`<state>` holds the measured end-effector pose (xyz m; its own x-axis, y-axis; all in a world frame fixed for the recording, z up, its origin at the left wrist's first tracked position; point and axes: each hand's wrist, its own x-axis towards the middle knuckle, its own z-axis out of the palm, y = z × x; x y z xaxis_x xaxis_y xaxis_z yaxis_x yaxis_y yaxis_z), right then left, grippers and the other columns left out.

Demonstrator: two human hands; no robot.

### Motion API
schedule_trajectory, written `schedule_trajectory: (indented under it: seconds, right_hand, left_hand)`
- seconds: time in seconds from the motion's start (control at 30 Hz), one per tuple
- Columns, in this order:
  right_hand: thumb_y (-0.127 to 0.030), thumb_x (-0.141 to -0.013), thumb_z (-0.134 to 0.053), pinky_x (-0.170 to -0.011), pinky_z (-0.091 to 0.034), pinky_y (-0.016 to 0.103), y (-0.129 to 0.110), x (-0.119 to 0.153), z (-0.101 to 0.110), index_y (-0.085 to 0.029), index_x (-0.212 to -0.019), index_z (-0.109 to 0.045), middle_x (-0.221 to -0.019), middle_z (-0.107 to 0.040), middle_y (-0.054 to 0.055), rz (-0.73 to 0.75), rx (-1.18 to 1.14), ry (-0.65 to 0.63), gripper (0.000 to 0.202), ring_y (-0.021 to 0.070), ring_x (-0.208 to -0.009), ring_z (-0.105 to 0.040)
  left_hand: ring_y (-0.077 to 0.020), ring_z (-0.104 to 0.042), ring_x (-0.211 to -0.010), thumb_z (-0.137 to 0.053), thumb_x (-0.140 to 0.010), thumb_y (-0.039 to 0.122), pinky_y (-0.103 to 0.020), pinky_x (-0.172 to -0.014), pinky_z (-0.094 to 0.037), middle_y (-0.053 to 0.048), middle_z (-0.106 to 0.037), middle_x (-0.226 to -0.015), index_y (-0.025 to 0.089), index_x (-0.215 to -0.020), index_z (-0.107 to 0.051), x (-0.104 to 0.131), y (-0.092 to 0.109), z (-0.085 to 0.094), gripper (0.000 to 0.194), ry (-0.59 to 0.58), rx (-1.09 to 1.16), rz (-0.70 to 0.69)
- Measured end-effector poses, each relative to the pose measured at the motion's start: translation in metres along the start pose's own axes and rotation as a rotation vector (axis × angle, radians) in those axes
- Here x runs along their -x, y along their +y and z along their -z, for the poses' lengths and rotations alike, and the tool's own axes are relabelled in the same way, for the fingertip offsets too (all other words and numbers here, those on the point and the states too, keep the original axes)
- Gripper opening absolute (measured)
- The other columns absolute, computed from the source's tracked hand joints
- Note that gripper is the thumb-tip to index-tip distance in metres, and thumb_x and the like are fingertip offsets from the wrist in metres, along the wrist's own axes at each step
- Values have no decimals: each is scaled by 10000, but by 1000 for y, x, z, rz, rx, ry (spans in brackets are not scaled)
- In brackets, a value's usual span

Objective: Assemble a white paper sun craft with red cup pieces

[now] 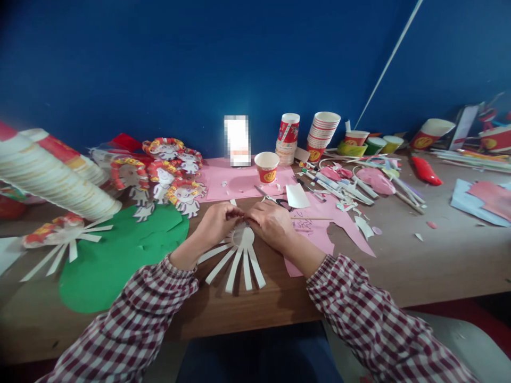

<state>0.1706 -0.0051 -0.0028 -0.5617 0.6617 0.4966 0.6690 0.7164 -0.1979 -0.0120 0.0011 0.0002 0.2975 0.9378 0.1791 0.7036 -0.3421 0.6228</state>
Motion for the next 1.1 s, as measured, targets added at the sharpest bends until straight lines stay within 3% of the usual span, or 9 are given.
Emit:
schedule_trajectory:
  seconds: [0.33,0.77,1.1]
  right_hand:
    - [-246,-882,-528,-747,-429,273,-1,-2,3,-175,-833,-655,-816,-651,54,-42,-20,28,154,162,-797,-577]
    - [-214,-840,-573,-728,-418,251,4,0,0,-193,-844,-661,-818,-654,27,-112,-57,41,90,152,-789,-574]
    - [-248,-864,-561,-750,-418,259,2,0,1,-188,-900,-664,-853,-658,41,-112,-41,7,125,168,-834,-573]
  left_hand:
    - [-150,-584,-697,-582,-750,185,-231,-639,-430,-49,-699,-815,201,-930,-725,0,4,3,231,-11,-54,-48]
    - [-156,-599,-780,-539,-826,231,-244,-721,-449,-51,-680,-836,211,-958,-716,0,-1,1,222,18,-45,-133]
    - [-163,-587,-805,-516,-846,241,-253,-723,-444,-55,-646,-850,189,-909,-705,-1,0,-1,205,22,-188,-151]
